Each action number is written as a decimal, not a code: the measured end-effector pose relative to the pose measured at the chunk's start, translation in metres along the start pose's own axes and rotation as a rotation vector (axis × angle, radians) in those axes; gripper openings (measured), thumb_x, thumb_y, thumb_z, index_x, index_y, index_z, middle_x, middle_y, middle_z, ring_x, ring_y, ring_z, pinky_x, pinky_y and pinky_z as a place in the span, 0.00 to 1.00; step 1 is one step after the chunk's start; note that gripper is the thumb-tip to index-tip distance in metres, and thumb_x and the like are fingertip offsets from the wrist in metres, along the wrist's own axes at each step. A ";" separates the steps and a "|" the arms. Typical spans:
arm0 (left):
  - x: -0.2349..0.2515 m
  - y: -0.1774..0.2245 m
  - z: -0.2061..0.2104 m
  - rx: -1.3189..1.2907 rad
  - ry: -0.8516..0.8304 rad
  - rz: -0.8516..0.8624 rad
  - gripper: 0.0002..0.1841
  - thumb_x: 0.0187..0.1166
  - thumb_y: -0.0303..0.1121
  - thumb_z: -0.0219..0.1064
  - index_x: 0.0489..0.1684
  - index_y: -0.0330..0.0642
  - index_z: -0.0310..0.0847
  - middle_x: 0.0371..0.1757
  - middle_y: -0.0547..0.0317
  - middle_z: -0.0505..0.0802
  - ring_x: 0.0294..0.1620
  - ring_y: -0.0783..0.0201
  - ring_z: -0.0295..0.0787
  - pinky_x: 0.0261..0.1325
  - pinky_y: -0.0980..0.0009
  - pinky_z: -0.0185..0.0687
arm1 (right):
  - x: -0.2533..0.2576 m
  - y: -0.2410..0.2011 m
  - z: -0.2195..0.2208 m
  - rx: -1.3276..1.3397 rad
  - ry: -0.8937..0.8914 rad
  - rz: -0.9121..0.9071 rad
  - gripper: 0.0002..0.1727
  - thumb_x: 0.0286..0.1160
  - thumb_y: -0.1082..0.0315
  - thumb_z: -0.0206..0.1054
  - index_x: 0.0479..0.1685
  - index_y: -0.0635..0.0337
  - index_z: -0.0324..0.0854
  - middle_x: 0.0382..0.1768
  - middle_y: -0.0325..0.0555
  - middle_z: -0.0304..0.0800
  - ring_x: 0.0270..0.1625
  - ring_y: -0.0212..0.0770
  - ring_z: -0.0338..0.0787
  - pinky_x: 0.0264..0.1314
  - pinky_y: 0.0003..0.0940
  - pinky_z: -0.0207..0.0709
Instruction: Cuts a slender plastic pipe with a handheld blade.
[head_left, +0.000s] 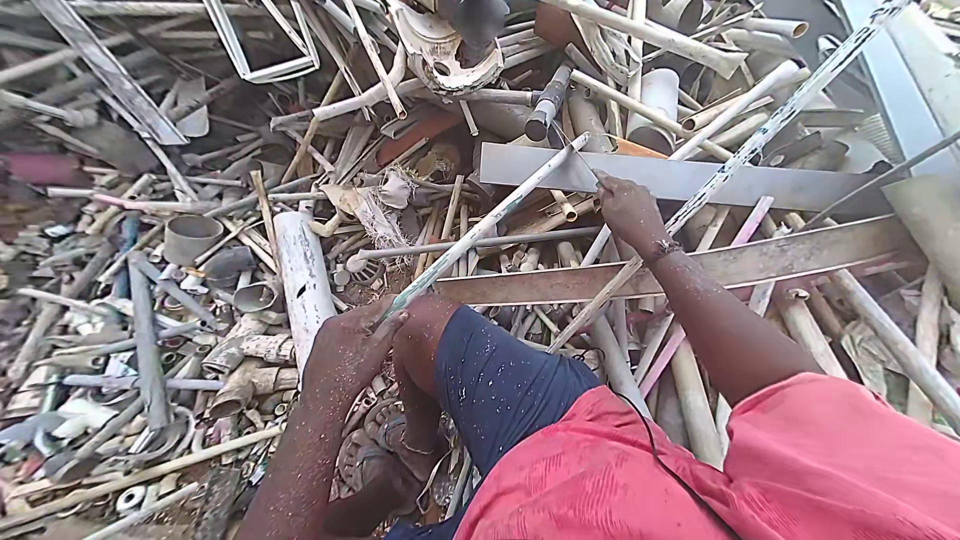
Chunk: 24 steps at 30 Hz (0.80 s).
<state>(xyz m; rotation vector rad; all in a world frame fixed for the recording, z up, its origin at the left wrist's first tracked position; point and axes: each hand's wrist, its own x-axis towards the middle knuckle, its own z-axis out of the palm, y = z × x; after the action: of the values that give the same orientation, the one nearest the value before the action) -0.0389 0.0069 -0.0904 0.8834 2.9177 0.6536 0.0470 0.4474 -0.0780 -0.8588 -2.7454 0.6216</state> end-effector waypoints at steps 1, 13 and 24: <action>-0.004 -0.007 -0.001 0.025 0.014 -0.013 0.22 0.84 0.52 0.63 0.54 0.42 0.92 0.38 0.41 0.95 0.41 0.40 0.92 0.46 0.34 0.80 | -0.010 -0.008 -0.002 -0.043 -0.035 -0.029 0.25 0.93 0.59 0.49 0.86 0.38 0.73 0.63 0.56 0.91 0.66 0.62 0.88 0.65 0.68 0.77; -0.021 -0.037 -0.009 0.103 -0.042 -0.198 0.32 0.84 0.64 0.54 0.44 0.42 0.90 0.34 0.38 0.92 0.40 0.35 0.90 0.42 0.29 0.76 | -0.023 -0.015 0.019 -0.006 0.031 -0.019 0.22 0.90 0.63 0.54 0.79 0.52 0.79 0.57 0.66 0.89 0.58 0.68 0.89 0.54 0.70 0.79; -0.029 -0.048 -0.008 0.173 -0.048 -0.076 0.42 0.85 0.69 0.38 0.45 0.40 0.89 0.32 0.38 0.92 0.38 0.34 0.92 0.40 0.30 0.80 | -0.047 -0.005 0.036 -0.009 0.069 -0.138 0.21 0.91 0.63 0.56 0.77 0.51 0.81 0.53 0.62 0.88 0.51 0.64 0.90 0.50 0.65 0.82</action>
<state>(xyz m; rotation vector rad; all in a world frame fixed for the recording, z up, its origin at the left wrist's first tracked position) -0.0409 -0.0478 -0.1046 0.7845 2.9815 0.3746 0.0711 0.4045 -0.1106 -0.6724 -2.7184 0.5443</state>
